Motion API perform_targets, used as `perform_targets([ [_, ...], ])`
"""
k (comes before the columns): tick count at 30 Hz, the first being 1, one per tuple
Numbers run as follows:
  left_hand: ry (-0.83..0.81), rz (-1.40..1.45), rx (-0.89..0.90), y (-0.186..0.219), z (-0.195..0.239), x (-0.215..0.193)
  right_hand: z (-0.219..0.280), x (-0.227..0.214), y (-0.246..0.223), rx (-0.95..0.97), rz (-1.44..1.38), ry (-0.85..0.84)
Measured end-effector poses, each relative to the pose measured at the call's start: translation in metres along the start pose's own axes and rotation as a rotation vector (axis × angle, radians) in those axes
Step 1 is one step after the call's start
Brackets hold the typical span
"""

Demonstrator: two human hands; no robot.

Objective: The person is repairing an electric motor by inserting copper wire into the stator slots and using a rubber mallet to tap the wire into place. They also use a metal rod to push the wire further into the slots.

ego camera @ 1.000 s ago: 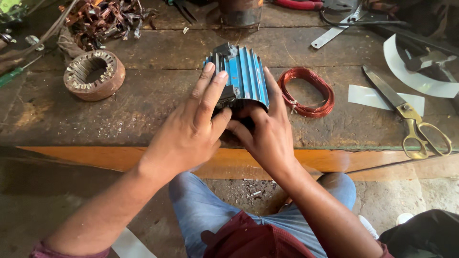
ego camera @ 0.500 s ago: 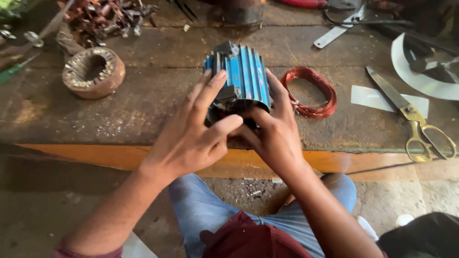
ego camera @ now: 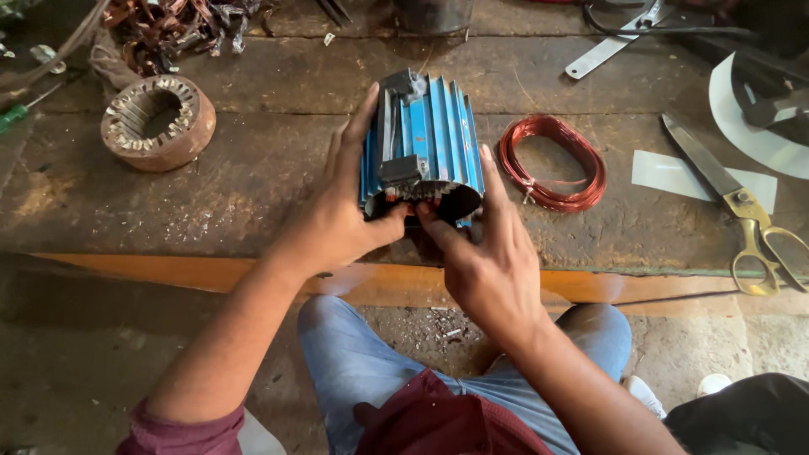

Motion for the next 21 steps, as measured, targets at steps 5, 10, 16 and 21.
perform_targets([
  [5,-0.005,-0.008,0.047,0.007,-0.006,0.000,-0.001,-0.002,-0.008,-0.045,0.072,0.035],
  [10,-0.036,0.014,-0.012,0.008,0.000,-0.002,-0.005,-0.008,0.000,0.014,-0.094,-0.021],
  [16,0.247,-0.374,0.312,0.062,0.017,-0.013,-0.011,-0.013,0.006,0.057,-0.147,0.026],
  [21,0.221,-0.269,0.134,0.047,0.020,-0.018,-0.019,-0.009,-0.004,0.067,-0.050,0.147],
])
Point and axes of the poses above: each hand's wrist, its own z-axis away from the middle knuckle, its own x-axis out of the palm, y = z × x, the point moved 9 cm from there along -z, towards the middle knuckle, and after that the axes turned 8 degrees about x, right-handed, at the moved point
